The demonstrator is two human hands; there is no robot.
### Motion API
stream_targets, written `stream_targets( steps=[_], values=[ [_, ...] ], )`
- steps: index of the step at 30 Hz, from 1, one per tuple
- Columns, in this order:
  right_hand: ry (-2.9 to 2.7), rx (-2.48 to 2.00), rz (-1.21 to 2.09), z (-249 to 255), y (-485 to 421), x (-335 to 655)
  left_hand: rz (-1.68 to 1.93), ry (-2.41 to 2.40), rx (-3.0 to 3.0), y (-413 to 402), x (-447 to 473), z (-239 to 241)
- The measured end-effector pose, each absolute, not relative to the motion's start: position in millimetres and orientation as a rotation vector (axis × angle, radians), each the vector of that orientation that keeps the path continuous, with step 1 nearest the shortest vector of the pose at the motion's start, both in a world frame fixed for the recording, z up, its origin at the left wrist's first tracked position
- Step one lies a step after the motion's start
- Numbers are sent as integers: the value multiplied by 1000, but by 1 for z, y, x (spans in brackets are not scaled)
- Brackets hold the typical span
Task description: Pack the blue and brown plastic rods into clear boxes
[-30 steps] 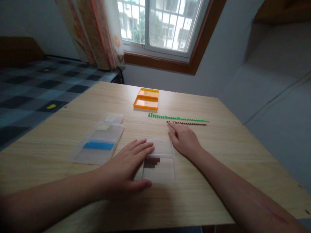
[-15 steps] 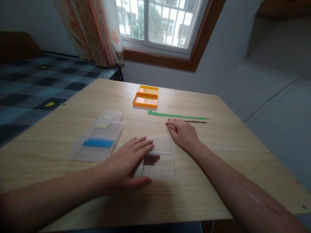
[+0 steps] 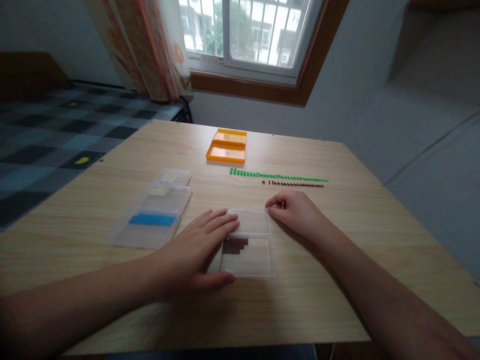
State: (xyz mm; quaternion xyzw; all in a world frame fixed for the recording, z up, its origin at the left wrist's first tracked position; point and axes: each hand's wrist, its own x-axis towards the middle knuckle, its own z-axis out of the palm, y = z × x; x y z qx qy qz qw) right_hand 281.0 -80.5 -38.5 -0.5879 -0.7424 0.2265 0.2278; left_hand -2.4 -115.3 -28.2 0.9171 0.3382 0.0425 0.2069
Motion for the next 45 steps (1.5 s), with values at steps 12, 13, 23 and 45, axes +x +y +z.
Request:
stream_targets(
  steps=[12, 13, 23, 45],
  values=[
    [-2028, -1572, 587, -16, -92, 281, 111, 960, 2540, -115, -3, -28],
    [-2043, -1525, 605, -10, -98, 279, 107, 961, 2543, -115, -3, -28],
    [-2540, -1456, 691, 4, -144, 241, 87, 969, 2548, -115, -2, -26],
    [-2875, -856, 464, 0, -136, 255, 134, 940, 2552, -115, -1, -29]
  ],
)
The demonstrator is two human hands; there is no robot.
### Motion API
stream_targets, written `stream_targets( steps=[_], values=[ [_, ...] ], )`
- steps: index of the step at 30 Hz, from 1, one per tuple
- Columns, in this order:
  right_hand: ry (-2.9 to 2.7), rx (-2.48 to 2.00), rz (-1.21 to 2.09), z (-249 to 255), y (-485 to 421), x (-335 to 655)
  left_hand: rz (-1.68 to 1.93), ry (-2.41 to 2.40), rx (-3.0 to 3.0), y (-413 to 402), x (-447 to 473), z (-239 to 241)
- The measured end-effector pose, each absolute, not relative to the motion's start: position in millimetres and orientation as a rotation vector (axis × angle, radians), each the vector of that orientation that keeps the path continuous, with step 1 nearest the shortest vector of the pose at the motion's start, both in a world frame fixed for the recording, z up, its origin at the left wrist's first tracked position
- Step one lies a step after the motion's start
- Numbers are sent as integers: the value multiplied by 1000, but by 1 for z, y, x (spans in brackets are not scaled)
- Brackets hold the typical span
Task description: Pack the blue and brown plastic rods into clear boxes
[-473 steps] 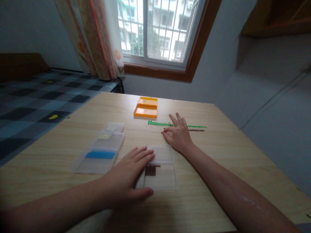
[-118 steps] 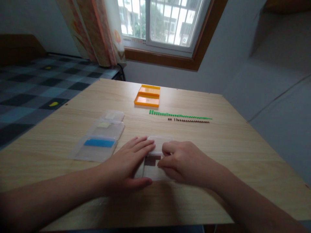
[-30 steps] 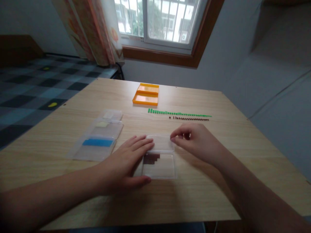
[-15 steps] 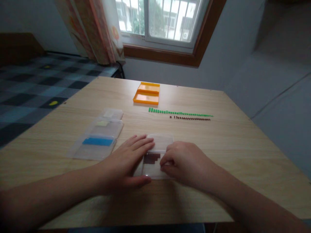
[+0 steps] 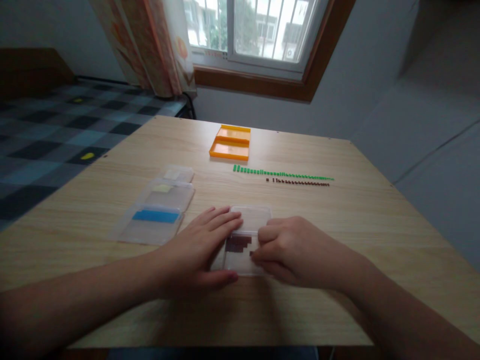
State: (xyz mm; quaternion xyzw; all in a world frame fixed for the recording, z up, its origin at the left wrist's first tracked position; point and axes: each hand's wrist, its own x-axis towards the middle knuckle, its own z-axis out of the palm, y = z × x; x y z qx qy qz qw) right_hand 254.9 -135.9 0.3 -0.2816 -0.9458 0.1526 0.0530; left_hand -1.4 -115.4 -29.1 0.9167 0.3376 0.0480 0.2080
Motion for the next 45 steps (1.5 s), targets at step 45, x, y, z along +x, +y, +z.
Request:
stream_targets(
  steps=[45],
  values=[
    [-2845, -800, 272, -10, -132, 256, 107, 937, 2548, -116, 0, -27]
  ],
)
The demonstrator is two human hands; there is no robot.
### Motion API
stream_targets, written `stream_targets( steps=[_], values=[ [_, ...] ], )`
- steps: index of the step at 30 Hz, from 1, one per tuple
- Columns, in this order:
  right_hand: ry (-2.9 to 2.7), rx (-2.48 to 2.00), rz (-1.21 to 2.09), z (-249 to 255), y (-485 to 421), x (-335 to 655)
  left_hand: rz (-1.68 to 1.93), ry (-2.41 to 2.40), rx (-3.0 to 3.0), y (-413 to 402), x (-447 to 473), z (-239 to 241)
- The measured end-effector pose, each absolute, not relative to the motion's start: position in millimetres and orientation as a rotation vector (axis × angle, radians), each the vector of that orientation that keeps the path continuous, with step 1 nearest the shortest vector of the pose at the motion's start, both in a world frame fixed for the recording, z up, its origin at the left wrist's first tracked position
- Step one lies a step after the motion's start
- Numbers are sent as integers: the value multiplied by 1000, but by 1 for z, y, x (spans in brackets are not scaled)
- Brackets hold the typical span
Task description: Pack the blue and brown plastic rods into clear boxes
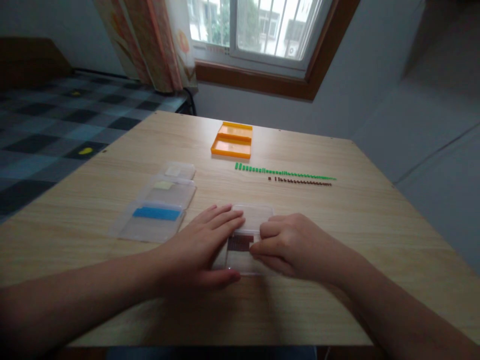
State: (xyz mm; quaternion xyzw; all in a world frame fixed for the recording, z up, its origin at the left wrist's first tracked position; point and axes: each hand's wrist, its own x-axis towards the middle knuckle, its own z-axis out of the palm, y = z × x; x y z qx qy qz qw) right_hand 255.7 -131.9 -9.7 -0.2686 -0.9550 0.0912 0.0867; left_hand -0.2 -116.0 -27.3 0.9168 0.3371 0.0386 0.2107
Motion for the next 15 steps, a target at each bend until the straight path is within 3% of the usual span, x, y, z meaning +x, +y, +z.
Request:
stream_targets(
  steps=[7, 15],
  values=[
    [-2571, -830, 239, -5, -122, 265, 148, 927, 2555, -115, -1, -29],
    [-2066, -1457, 204, -36, -87, 280, 161, 950, 2528, -114, -4, -31]
  ],
)
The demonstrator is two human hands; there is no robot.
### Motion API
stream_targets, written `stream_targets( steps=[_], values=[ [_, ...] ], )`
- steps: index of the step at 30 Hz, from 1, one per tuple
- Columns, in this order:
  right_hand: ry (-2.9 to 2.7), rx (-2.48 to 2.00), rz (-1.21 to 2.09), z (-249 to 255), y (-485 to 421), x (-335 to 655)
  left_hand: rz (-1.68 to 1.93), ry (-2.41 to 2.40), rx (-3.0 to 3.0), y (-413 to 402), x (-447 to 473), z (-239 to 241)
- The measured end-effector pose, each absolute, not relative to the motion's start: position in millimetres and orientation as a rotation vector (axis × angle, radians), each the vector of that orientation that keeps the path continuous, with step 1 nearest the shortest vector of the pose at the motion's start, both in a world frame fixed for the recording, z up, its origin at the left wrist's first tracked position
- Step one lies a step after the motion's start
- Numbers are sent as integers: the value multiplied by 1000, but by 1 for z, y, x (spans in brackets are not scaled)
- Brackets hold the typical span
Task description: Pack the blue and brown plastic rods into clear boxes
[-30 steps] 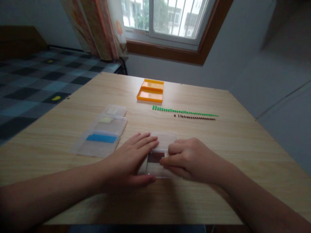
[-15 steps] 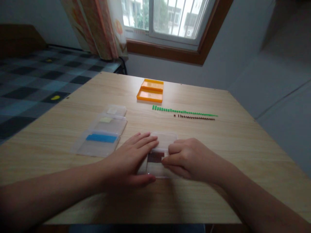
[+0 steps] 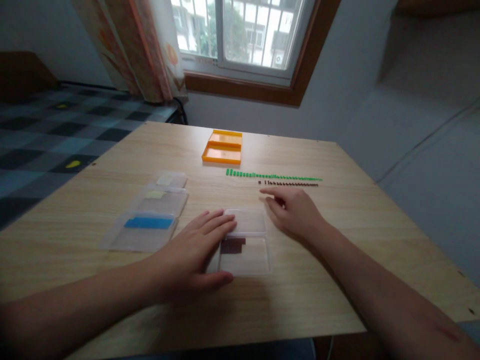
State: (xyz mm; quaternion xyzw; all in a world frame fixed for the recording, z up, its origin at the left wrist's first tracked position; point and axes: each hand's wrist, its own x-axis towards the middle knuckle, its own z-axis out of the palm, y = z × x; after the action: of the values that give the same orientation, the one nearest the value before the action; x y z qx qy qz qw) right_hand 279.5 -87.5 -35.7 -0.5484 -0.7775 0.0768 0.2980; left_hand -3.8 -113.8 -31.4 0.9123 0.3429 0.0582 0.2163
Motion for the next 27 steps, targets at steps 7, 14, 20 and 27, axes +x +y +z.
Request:
stream_targets(
  steps=[7, 14, 20, 27],
  values=[
    [-2074, -1568, 25, -57, -68, 269, 156, 954, 2543, -112, -3, -32],
    [-2023, -1683, -241, -65, -61, 265, 157, 984, 2546, -115, -2, -29],
    [-2076, -1778, -209, -72, -57, 260, 180, 985, 2547, -115, -3, -30],
    [-2018, -1657, -208, -68, -59, 268, 160, 997, 2549, -115, -3, -26]
  ],
)
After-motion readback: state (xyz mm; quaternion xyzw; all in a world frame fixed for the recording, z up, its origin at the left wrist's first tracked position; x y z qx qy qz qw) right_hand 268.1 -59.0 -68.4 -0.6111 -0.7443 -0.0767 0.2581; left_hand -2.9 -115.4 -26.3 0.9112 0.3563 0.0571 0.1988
